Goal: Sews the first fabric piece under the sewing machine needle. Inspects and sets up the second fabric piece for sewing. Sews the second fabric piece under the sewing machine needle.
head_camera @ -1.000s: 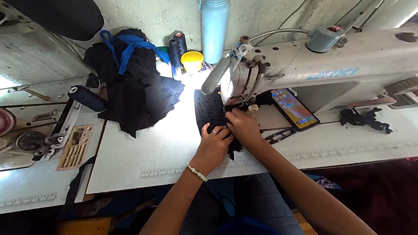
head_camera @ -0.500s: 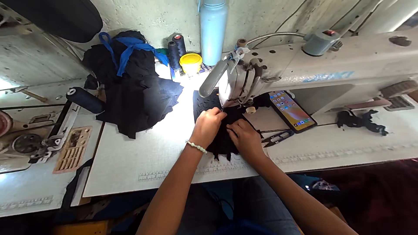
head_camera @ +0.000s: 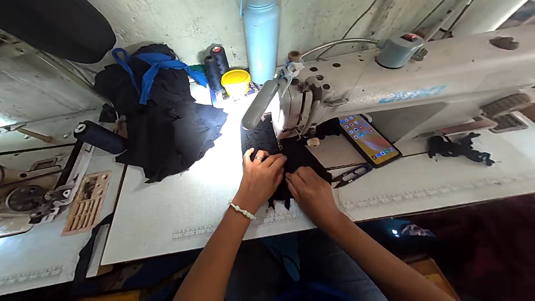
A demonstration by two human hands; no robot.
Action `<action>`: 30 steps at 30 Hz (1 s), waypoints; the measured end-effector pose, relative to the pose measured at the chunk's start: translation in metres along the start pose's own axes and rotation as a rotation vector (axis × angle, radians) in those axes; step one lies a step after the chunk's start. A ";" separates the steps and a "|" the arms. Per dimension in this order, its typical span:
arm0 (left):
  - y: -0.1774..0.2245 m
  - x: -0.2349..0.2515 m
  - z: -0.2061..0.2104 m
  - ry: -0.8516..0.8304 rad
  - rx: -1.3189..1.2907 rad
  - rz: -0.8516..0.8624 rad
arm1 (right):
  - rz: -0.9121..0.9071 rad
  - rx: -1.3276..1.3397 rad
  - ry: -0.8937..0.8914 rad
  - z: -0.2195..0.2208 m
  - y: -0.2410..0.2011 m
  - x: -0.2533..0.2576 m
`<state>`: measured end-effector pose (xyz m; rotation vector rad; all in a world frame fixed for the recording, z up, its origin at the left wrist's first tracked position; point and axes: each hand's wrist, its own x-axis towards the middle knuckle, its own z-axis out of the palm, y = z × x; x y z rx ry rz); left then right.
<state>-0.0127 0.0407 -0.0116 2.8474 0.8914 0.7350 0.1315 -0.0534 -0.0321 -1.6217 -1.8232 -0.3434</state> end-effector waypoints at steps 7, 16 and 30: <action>0.007 -0.008 0.004 0.014 -0.013 -0.035 | 0.314 0.365 -0.326 -0.035 0.026 0.049; 0.007 -0.006 0.001 -0.001 0.025 -0.040 | 0.748 0.282 -0.647 -0.006 0.024 0.106; 0.007 -0.007 0.003 0.022 -0.008 -0.042 | 0.026 0.210 -0.116 -0.002 0.045 0.058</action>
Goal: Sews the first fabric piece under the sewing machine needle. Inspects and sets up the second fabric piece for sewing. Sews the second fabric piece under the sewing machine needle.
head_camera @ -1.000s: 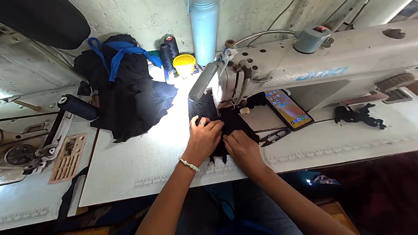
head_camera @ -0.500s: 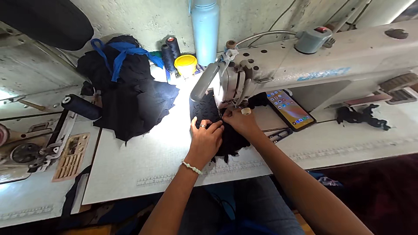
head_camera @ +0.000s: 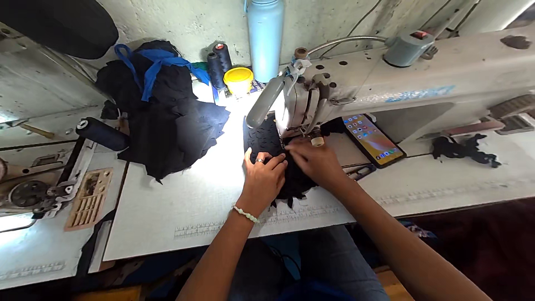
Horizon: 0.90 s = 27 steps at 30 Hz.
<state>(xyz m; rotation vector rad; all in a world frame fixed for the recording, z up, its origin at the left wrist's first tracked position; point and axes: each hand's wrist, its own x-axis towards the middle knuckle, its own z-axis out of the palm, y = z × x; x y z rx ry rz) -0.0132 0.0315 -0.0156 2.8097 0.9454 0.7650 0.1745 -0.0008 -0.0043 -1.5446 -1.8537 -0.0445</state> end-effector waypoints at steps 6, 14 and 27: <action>0.000 -0.001 -0.002 -0.023 0.000 -0.007 | 0.053 -0.048 -0.066 0.006 0.007 0.000; -0.001 0.000 -0.001 -0.020 0.026 0.005 | -0.110 -0.093 -0.094 0.014 0.014 0.004; -0.001 0.000 -0.001 -0.018 0.039 -0.016 | -0.174 -0.085 -0.094 0.014 0.008 -0.028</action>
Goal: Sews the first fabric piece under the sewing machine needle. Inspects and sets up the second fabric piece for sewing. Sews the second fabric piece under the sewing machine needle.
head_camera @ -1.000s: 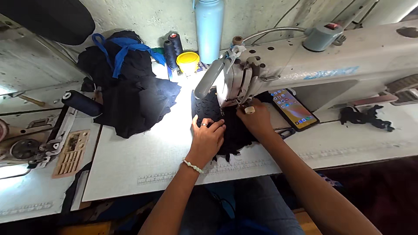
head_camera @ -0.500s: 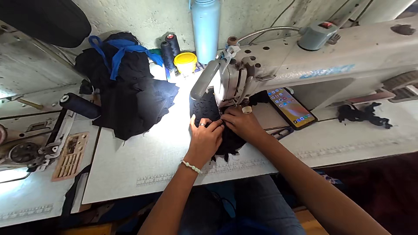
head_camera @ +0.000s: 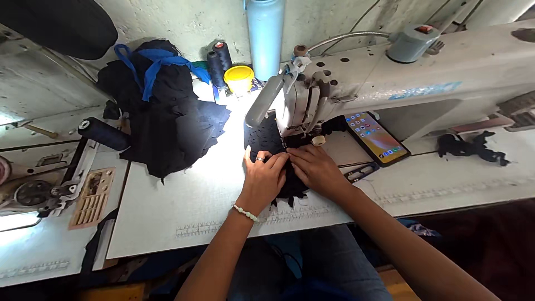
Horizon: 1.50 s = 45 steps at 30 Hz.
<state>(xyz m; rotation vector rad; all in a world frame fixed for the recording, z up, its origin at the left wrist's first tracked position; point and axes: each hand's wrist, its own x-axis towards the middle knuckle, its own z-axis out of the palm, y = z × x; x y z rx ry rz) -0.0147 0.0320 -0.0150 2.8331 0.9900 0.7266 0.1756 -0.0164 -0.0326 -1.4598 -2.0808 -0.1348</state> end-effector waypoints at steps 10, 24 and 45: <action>-0.001 0.003 -0.001 -0.002 0.012 0.015 | -0.052 -0.142 0.060 0.001 -0.001 -0.001; -0.022 0.022 -0.003 -0.071 -0.105 -0.065 | 0.073 -0.041 0.055 0.005 0.014 0.014; 0.001 0.038 0.005 0.026 -0.113 -0.294 | 0.670 0.389 -0.203 -0.032 -0.015 0.036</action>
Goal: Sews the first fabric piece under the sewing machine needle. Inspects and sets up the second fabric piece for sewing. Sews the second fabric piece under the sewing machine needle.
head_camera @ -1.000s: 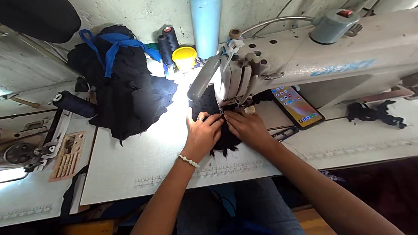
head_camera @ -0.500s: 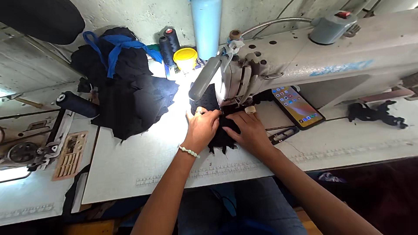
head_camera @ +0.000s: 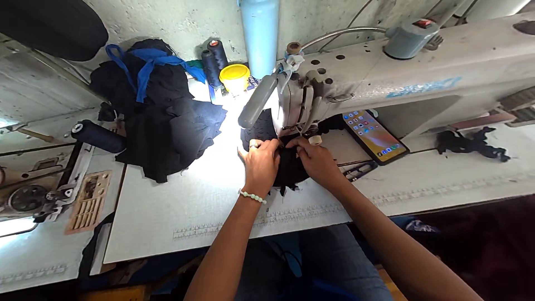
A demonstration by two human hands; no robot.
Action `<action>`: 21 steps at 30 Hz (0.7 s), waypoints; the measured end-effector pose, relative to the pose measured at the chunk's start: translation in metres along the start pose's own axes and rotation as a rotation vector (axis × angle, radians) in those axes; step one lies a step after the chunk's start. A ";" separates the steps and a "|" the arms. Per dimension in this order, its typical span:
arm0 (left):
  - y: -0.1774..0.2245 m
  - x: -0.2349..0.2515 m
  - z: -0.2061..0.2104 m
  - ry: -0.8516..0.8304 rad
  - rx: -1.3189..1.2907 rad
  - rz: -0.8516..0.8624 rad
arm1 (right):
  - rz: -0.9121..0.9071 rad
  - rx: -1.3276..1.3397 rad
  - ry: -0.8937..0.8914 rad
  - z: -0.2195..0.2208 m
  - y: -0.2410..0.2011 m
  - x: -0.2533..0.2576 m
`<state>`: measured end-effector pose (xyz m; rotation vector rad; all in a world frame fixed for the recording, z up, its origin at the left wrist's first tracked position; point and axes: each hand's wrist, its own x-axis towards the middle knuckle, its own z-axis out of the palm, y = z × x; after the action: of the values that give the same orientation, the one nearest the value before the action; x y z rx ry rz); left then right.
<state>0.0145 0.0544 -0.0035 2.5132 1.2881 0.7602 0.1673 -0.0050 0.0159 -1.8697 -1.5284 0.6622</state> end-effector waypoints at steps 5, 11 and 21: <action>0.001 0.001 -0.001 -0.009 0.015 0.018 | 0.013 0.094 -0.065 -0.009 0.003 0.006; 0.003 0.001 0.002 0.015 0.030 0.017 | -0.081 -0.096 0.120 -0.004 -0.004 0.003; 0.019 0.005 0.009 0.105 0.107 -0.054 | 0.234 0.332 0.050 -0.002 -0.008 0.015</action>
<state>0.0350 0.0475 -0.0016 2.5388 1.4621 0.8433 0.1663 0.0104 0.0238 -1.8041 -1.0992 0.9075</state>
